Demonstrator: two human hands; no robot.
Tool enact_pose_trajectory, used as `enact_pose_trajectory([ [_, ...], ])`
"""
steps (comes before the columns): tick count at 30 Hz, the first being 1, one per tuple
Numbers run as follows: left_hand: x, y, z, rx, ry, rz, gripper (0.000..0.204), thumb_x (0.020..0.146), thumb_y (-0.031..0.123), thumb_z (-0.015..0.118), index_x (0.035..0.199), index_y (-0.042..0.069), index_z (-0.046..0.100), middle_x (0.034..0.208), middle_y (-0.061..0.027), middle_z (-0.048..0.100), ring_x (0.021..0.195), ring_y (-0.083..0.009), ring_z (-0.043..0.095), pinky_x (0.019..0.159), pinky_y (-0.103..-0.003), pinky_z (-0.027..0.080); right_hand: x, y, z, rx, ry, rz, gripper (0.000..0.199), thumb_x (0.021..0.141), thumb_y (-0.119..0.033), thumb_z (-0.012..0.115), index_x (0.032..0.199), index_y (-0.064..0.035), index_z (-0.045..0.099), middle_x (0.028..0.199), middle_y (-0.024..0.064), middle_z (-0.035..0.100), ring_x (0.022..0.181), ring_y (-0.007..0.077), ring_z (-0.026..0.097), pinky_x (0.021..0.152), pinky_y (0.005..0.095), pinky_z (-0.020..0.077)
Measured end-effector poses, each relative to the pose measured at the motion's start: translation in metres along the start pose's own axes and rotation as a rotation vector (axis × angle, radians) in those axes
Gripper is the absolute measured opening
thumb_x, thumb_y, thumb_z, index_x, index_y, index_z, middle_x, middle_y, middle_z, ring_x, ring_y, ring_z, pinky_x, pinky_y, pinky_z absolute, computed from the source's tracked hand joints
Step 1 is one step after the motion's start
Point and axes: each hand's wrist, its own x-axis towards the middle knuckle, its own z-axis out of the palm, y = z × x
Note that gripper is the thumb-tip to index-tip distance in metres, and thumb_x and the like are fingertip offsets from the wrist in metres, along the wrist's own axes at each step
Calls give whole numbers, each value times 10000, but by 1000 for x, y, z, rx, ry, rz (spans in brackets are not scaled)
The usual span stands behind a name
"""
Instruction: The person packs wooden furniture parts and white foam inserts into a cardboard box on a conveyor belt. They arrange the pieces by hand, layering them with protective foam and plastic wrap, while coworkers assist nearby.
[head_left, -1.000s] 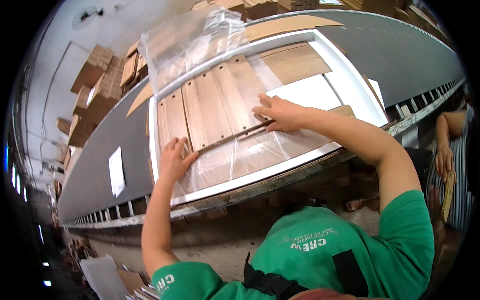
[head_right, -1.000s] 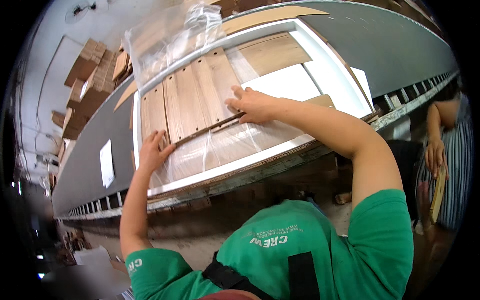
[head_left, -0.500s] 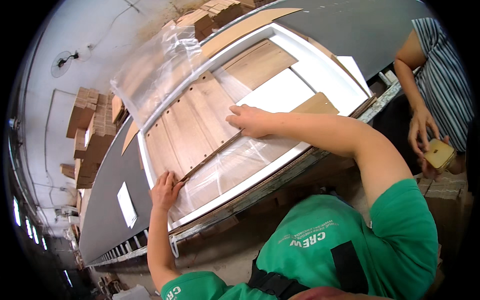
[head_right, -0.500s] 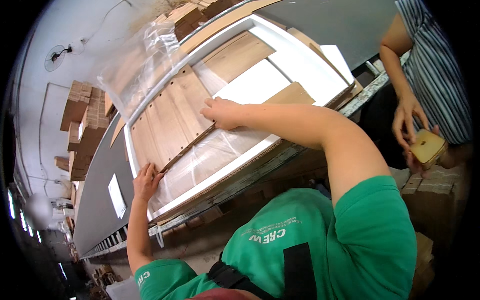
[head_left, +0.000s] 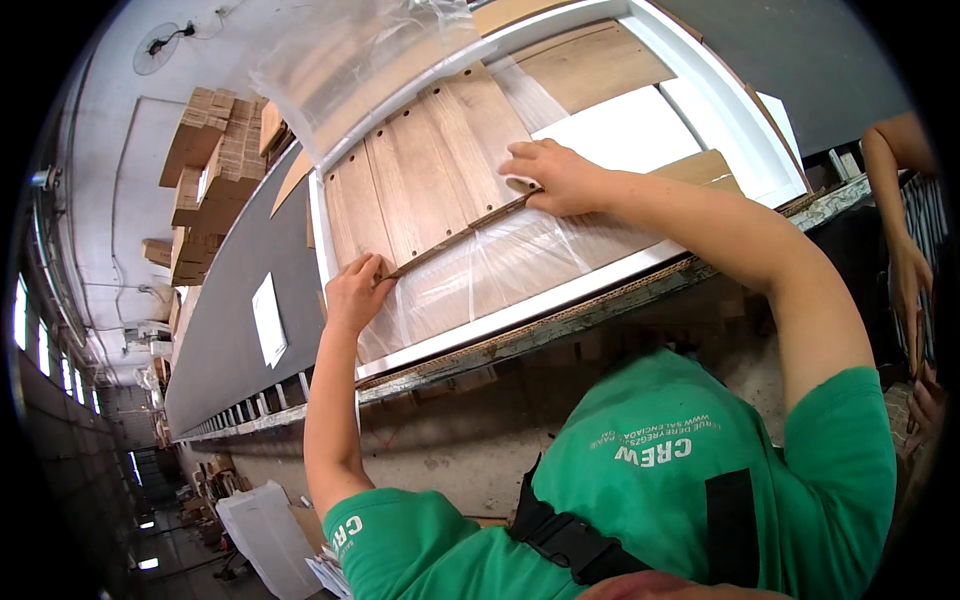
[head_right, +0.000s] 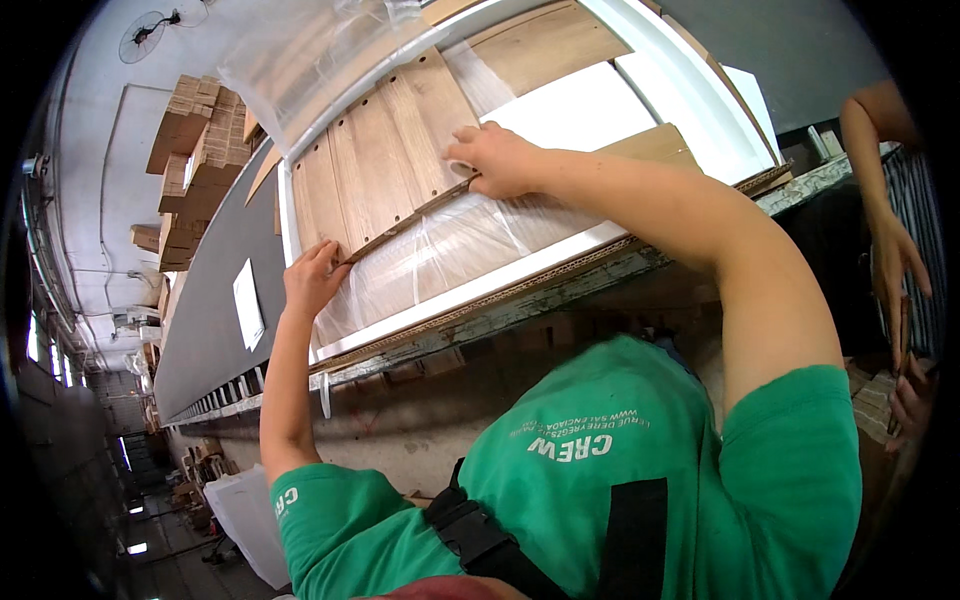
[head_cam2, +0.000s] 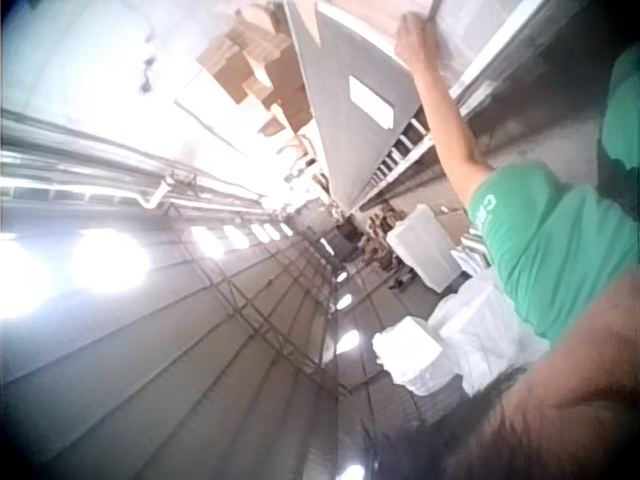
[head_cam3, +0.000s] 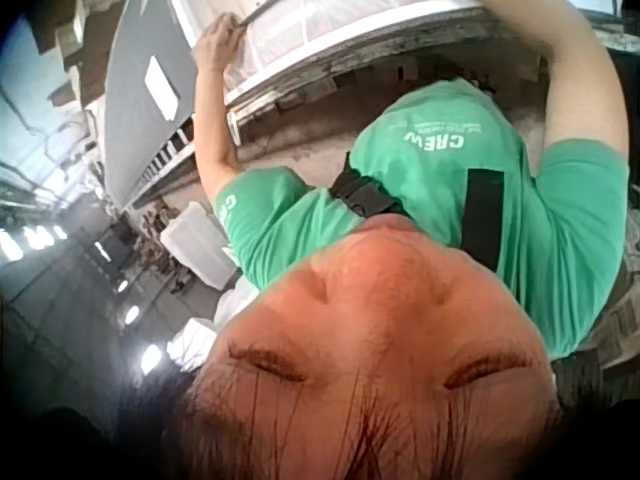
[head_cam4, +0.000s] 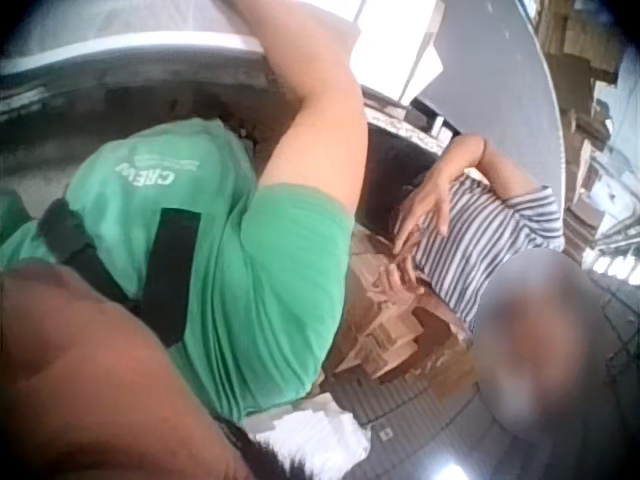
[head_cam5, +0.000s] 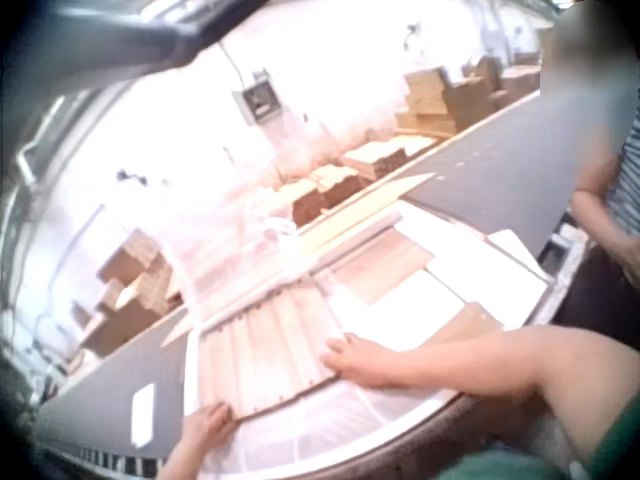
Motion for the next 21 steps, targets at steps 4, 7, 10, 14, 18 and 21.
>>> enact_pose_trajectory([
  [4, 67, 47, -8, -198, 162, 123, 426, 817, 229, 650, 1204, 69, 573, 1241, -164, 552, 1183, -331, 487, 979, -399, 395, 9, 17, -9, 374, 132, 234, 708, 753, -240, 645, 1366, -46, 349, 1398, 244, 339, 1256, 387, 388, 1059, 407, 320],
  [7, 151, 104, 10, -231, 283, 229, 416, 888, 233, 541, 1273, 75, 519, 1328, -187, 473, 1271, -343, 394, 1037, -407, 327, 23, 38, 11, 156, 106, 204, 759, 755, -298, 643, 1375, -4, 319, 1404, 249, 327, 1273, 369, 376, 1062, 390, 317],
  [10, 213, 112, 60, -560, 225, 252, 413, 940, 195, 422, 1330, 63, 453, 1391, -177, 409, 1297, -328, 361, 1062, -411, 296, 38, 36, 4, 768, 107, -96, 486, 746, -286, 628, 1146, -16, 572, 1040, 193, 636, 962, 296, 602, 863, 375, 473],
  [14, 218, 92, 98, -7, 72, 344, 421, 962, 329, 378, 1267, 72, 514, 1353, -92, 464, 1337, -302, 303, 1096, -466, 185, -23, -24, -103, 31, -326, 288, 354, 780, -215, 587, 1054, 10, 584, 977, 225, 620, 914, 342, 596, 821, 386, 481],
  [18, 212, 120, 67, -182, -9, 277, 434, 934, 313, 383, 1254, 57, 529, 1333, -113, 478, 1335, -324, 296, 1108, -453, 166, -145, -23, -104, -73, 791, 56, 315, 835, -109, 595, 1124, -5, 527, 1187, 200, 516, 993, 336, 557, 801, 408, 479],
  [21, 216, 109, 69, -117, -51, 295, 445, 900, 283, 399, 1264, 57, 518, 1336, -120, 475, 1335, -336, 291, 1109, -473, 161, -255, -26, -109, -131, 1117, 353, 311, 838, -63, 590, 1140, -28, 527, 1175, 181, 520, 1078, 324, 523, 863, 411, 466],
])
